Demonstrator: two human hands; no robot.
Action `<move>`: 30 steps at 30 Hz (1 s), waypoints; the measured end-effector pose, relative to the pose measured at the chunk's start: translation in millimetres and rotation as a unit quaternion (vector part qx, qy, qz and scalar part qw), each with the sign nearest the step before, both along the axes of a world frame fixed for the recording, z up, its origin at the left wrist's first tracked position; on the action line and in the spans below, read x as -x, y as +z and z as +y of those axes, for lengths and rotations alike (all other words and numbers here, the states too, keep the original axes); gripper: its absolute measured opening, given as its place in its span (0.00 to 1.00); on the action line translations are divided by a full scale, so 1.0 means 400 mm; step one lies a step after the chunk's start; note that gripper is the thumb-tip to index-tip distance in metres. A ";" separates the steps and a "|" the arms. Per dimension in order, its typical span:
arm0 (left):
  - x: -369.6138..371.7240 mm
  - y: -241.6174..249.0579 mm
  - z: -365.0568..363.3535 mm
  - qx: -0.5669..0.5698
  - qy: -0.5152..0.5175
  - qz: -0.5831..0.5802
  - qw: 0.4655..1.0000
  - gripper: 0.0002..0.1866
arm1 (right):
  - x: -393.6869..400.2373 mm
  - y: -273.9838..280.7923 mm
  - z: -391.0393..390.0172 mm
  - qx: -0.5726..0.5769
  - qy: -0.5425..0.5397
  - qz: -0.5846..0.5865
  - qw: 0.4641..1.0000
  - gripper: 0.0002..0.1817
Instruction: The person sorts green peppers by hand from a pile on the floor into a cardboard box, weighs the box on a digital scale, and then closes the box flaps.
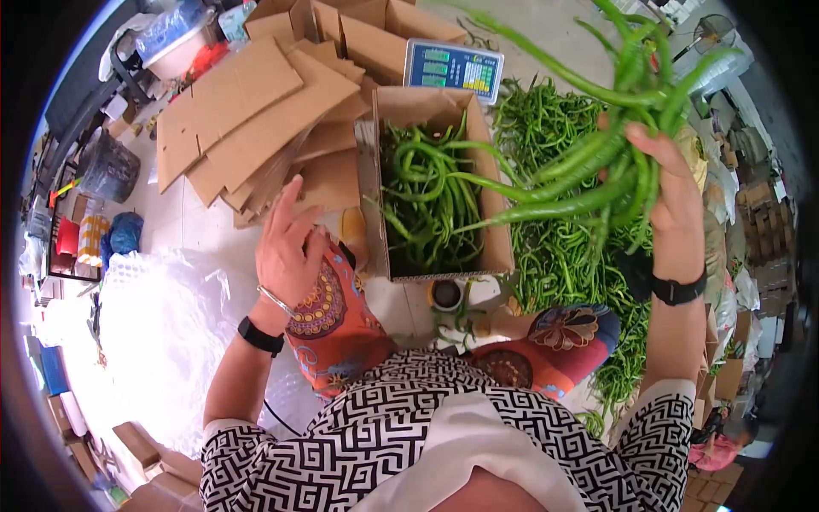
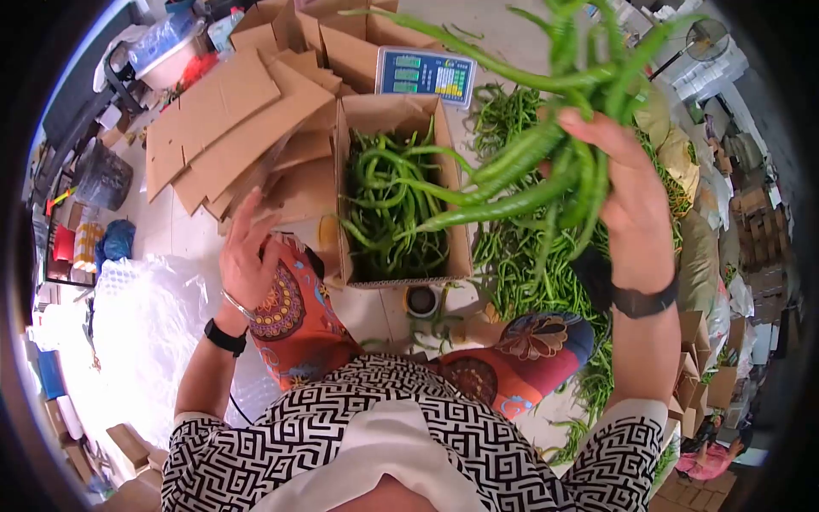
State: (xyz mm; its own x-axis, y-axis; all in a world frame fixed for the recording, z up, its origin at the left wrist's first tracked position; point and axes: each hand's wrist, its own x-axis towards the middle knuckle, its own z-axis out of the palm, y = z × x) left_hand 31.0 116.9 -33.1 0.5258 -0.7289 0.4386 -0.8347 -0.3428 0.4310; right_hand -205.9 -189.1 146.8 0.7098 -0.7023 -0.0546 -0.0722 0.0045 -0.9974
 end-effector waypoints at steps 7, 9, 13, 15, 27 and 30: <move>-0.011 -0.012 0.015 0.015 0.008 -0.001 1.000 0.12 | -0.163 -0.244 0.032 -0.125 0.033 0.175 0.976 0.29; -0.010 -0.010 0.015 0.009 0.008 -0.003 1.000 0.12 | -0.161 -0.268 0.024 -0.130 0.007 0.200 0.971 0.31; -0.010 -0.009 0.016 0.009 0.007 -0.008 1.000 0.12 | -0.103 -0.244 0.002 -0.068 0.069 0.110 0.989 0.25; -0.008 -0.006 0.012 0.005 0.007 -0.004 1.000 0.11 | -0.063 -0.242 -0.014 -0.029 0.036 0.080 0.996 0.19; -0.114 0.199 0.006 0.114 -0.056 0.392 0.911 0.13 | 0.146 -0.249 -0.174 0.361 -0.223 0.095 0.900 0.18; -0.185 0.396 -0.009 0.102 0.035 0.004 0.994 0.15 | 0.163 -0.260 -0.199 0.368 -0.247 0.152 0.884 0.16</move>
